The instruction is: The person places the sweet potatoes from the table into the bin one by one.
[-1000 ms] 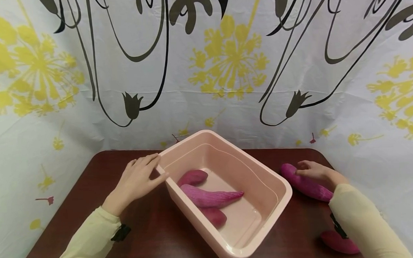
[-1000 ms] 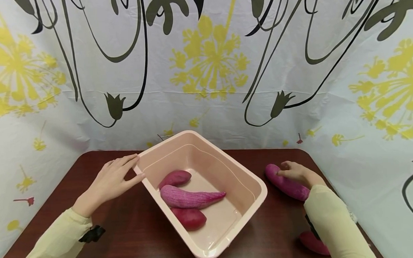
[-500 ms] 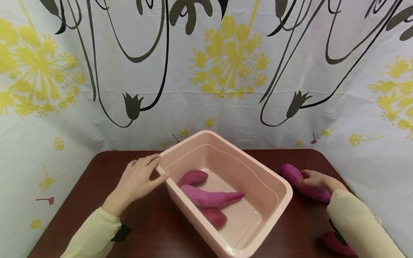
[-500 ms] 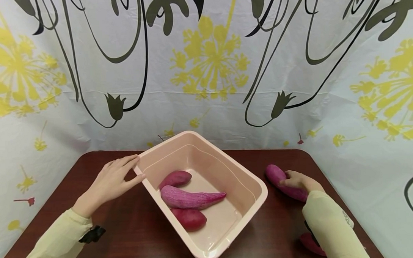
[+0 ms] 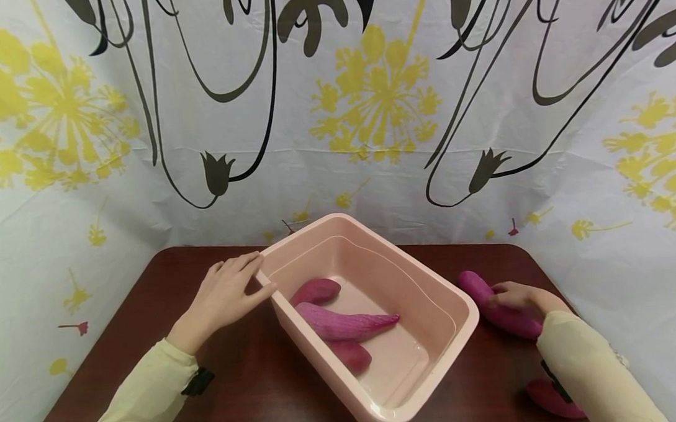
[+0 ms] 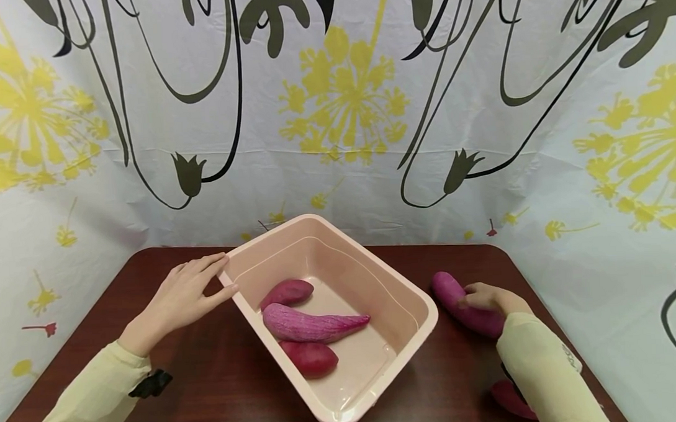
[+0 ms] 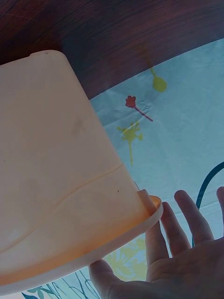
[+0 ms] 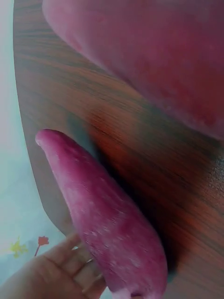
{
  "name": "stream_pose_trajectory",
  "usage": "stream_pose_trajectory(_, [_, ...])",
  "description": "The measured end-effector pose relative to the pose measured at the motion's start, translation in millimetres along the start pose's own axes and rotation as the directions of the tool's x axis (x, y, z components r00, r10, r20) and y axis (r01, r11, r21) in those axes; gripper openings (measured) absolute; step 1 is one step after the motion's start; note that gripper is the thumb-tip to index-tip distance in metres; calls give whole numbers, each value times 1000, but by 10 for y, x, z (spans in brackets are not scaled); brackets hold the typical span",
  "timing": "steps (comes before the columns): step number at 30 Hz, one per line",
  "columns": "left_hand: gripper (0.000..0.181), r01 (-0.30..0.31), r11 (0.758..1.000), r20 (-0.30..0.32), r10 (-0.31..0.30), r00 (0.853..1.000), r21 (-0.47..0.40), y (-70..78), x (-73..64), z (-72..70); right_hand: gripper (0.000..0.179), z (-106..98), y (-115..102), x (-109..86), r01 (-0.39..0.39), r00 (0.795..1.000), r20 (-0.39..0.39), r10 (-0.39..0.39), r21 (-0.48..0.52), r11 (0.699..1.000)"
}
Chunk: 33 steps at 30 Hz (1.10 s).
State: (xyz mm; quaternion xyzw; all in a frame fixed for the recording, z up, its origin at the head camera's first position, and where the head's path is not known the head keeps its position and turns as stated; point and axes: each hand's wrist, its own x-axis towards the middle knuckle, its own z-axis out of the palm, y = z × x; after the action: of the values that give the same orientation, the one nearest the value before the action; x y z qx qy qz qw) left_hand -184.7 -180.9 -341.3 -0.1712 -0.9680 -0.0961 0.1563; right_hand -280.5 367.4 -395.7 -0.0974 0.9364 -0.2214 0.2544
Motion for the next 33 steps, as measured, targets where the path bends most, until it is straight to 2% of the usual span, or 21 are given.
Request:
stream_pose_trajectory(8, [66,1,1000,2,-1,1000,-3,5,-7,-11,60,77,-12,36,69,996,43,-77,164,984])
stream_pose_trajectory(16, [65,-3,1000,-5,3,1000,-2,-1,-11,-13,55,141,28,57,40,996,65,-61,287,957])
stream_pose_trajectory(19, [65,-3,1000,-6,3,1000,0,0,-6,-14,57,155,61,72,25,996,75,-50,308,951])
stream_pose_trajectory(27, [65,1,1000,3,-1,1000,-3,11,-6,-15,61,189,120,89,45,996,64,-65,274,961])
stream_pose_trajectory(30, [65,5,1000,3,-5,1000,-2,10,-9,-12,61,215,119,93,26,996,69,-51,327,945])
stream_pose_trajectory(33, [65,6,1000,4,-6,1000,1,9,-11,-10,61,254,113,100,-16,996,83,-20,416,909])
